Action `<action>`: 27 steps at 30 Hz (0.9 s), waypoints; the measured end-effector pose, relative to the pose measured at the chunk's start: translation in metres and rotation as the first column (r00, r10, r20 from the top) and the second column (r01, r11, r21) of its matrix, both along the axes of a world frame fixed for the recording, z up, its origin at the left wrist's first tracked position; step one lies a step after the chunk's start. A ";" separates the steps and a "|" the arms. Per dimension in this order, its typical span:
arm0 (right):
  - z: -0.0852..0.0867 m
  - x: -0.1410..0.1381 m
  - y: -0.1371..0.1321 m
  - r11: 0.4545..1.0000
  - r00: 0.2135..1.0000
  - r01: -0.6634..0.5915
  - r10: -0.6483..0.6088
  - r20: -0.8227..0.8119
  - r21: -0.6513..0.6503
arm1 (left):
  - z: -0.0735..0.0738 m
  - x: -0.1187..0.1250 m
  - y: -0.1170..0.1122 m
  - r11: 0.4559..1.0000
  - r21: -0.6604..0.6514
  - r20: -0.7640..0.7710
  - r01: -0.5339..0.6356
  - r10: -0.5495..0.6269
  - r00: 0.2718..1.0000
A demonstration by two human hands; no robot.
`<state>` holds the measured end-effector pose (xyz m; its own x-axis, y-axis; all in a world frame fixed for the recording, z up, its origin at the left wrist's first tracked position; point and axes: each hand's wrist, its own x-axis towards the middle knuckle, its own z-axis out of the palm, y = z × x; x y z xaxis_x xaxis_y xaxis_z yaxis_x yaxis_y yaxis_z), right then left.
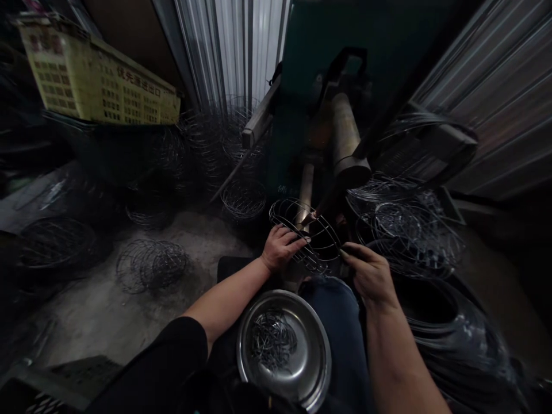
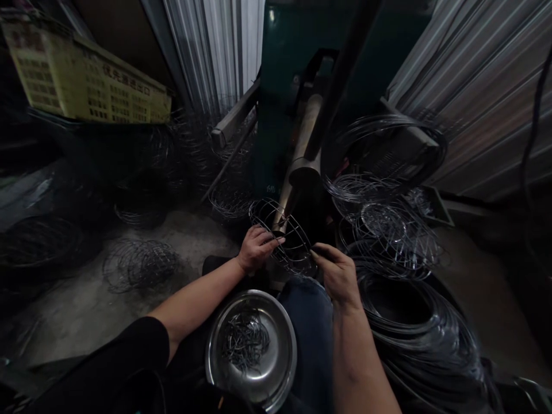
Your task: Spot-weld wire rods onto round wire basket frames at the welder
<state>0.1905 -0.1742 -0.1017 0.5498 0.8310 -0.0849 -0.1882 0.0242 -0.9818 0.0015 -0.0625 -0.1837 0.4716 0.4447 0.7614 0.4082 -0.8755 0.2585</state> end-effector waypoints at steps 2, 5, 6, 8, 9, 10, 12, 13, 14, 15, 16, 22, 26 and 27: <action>0.000 0.000 0.001 1.000 1.000 0.003 -0.003 -0.003 0.004 | -0.002 0.001 0.001 0.991 0.124 0.012 -0.041 0.040 0.999; 0.000 0.000 -0.002 1.000 1.000 0.000 -0.001 0.015 0.023 | -0.002 0.002 -0.002 0.985 0.165 0.035 -0.052 0.047 0.998; 0.000 0.001 -0.003 1.000 1.000 -0.005 0.004 0.026 0.028 | -0.001 0.002 -0.003 0.987 0.153 0.033 -0.043 0.038 0.999; 0.002 0.002 -0.005 0.999 0.999 -0.017 0.016 0.046 0.033 | -0.001 0.002 -0.005 0.991 0.134 0.036 -0.029 0.025 0.999; 0.003 0.002 -0.005 0.999 0.999 -0.016 0.014 0.053 0.032 | 0.000 0.003 -0.006 0.990 0.136 0.046 -0.023 0.017 0.999; 0.004 0.001 -0.004 0.999 0.998 -0.008 0.006 0.059 0.032 | 0.000 0.003 -0.006 0.990 0.143 0.058 -0.018 0.009 0.998; 0.006 0.001 -0.002 0.999 0.997 0.019 -0.021 0.071 0.031 | 0.000 0.004 -0.006 0.988 0.154 0.077 -0.017 0.005 0.997; 0.007 0.000 0.000 0.999 0.997 0.023 -0.026 0.077 0.029 | 0.000 0.004 -0.006 0.988 0.153 0.077 -0.024 0.012 0.997; 0.007 0.000 0.001 0.999 0.996 0.021 -0.023 0.085 0.030 | 0.000 0.005 -0.006 0.989 0.145 0.067 -0.033 0.024 0.997; 0.007 0.001 0.001 0.999 0.996 0.012 -0.015 0.093 0.032 | -0.001 0.005 -0.006 0.990 0.134 0.049 -0.047 0.040 0.998; 0.006 0.002 0.001 1.000 0.995 0.002 -0.005 0.098 0.030 | -0.001 0.004 -0.006 0.991 0.122 0.029 -0.060 0.057 0.998; 0.005 0.003 -0.009 0.998 0.995 -0.033 0.038 0.090 -0.049 | 0.002 0.000 -0.011 0.999 0.025 0.003 -0.020 0.019 1.000; 0.022 -0.006 0.001 0.997 0.979 -0.045 0.056 0.196 -0.063 | 0.003 0.001 -0.012 0.998 -0.047 0.154 0.028 -0.021 0.988; 0.028 -0.009 0.007 0.997 0.967 -0.051 0.065 0.246 -0.063 | 0.003 0.002 -0.011 0.997 -0.068 0.195 0.038 -0.024 0.980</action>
<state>0.1819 -0.1671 -0.0740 0.5106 0.8598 0.0011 0.0619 -0.0355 -0.9975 0.0037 -0.0739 -0.1804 0.3328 0.4883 0.8067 0.3168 -0.8637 0.3921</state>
